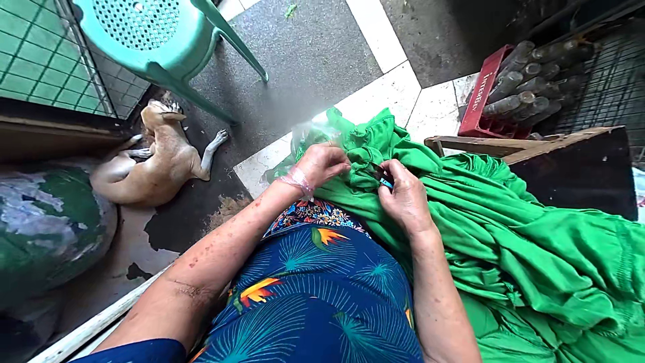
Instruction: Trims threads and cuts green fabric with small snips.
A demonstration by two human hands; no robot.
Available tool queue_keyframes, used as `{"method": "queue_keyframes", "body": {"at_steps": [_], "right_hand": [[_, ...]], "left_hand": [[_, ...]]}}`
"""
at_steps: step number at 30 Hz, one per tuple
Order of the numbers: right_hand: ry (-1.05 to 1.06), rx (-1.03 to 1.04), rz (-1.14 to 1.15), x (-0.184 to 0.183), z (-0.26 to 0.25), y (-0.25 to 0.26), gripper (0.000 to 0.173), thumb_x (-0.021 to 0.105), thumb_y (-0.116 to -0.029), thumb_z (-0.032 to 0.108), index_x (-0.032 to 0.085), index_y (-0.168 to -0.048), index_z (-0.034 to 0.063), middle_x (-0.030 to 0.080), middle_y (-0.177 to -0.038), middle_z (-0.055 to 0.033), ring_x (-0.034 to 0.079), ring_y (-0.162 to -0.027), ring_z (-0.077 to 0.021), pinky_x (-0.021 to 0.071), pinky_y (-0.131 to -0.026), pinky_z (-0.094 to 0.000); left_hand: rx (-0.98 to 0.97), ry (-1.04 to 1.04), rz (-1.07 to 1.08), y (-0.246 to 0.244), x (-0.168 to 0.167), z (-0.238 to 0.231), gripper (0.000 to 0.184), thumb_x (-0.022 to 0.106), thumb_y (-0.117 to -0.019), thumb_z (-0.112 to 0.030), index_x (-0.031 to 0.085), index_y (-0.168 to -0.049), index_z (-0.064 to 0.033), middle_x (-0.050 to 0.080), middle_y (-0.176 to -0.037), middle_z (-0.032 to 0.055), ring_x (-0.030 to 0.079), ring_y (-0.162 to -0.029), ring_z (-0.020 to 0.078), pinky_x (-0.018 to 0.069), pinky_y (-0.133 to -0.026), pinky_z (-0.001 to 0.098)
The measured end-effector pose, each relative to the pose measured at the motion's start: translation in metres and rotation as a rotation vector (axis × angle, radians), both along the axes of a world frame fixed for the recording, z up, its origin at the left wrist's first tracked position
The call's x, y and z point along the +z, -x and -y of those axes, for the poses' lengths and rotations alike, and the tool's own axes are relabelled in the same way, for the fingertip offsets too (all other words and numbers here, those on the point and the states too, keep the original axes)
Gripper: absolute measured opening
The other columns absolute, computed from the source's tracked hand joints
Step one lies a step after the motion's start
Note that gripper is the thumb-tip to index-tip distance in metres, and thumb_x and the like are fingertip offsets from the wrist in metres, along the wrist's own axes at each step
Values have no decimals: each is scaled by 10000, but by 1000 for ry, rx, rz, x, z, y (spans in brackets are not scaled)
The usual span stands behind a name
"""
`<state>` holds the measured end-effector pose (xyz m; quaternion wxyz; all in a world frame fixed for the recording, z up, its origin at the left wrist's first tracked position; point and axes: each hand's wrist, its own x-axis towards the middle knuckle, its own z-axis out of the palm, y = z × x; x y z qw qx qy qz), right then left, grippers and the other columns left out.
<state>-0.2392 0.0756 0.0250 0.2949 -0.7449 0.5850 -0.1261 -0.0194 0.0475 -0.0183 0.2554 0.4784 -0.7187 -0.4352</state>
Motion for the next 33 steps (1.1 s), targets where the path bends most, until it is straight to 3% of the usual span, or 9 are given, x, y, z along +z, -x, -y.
{"method": "queue_keyframes", "body": {"at_steps": [5,10,13,15,19,21,24,29,33], "right_hand": [[62,104,-103,4,-4,-5,263,697,-868,-6,722,-1129,-17,717,-1040,-233,709,-915,-420,530,-741,-600],[151,94,-214,-5,-9,-21,185,674,-912,26,742,-1082,-4,703,-948,-235,700,-840,-419,524,-695,-565],[148,86,-250,-9,-9,-22,146,650,-923,11,745,-1030,-15,694,-893,-234,694,-788,-415,520,-672,-551],[79,71,-213,-8,-8,-17,168,639,-946,32,731,-1071,-31,693,-926,-246,694,-797,-425,527,-679,-567],[15,36,-155,-7,-6,-16,367,772,-894,210,665,-1140,-40,681,-1001,-246,692,-829,-421,525,-675,-581],[109,34,-156,-12,-9,-20,314,804,-837,142,686,-1067,-36,680,-938,-230,687,-753,-397,518,-612,-547],[234,41,-110,-8,-13,-23,113,693,-835,5,725,-940,-23,656,-862,-199,656,-663,-360,490,-553,-499],[155,103,166,29,-21,6,133,639,-880,1,752,-945,26,718,-1039,-148,712,-832,-262,587,-684,-447],[17,74,106,22,-39,30,141,634,-877,-35,753,-938,6,741,-1047,-154,736,-868,-282,594,-733,-478]], "left_hand": [[14,-32,33,-7,13,-3,176,663,-959,-111,718,-912,50,671,-878,168,647,-768,199,538,-745,320],[-5,38,-2,2,12,-7,176,658,-954,-113,718,-888,39,660,-841,153,622,-728,172,516,-701,280],[15,-25,21,-4,14,-5,196,608,-989,-101,702,-946,66,671,-914,193,657,-805,237,546,-770,360],[97,-150,34,-17,18,0,231,558,-1021,-104,665,-1045,100,680,-976,209,681,-852,249,566,-826,413],[434,-368,-183,-49,23,9,153,624,-981,-64,596,-1080,49,698,-937,43,669,-746,45,578,-738,242],[547,-416,-319,-61,25,11,145,635,-950,0,558,-1069,-29,718,-919,-19,680,-715,24,581,-693,207],[600,-408,-412,-74,22,12,166,620,-941,41,562,-1044,-74,732,-902,-47,688,-692,19,581,-660,187],[524,-447,-378,-79,14,11,138,575,-961,56,582,-1064,-36,729,-899,-37,684,-711,14,578,-683,185],[358,-457,-313,-62,6,8,154,538,-978,19,628,-1098,53,706,-965,39,685,-805,54,586,-791,252]]}}
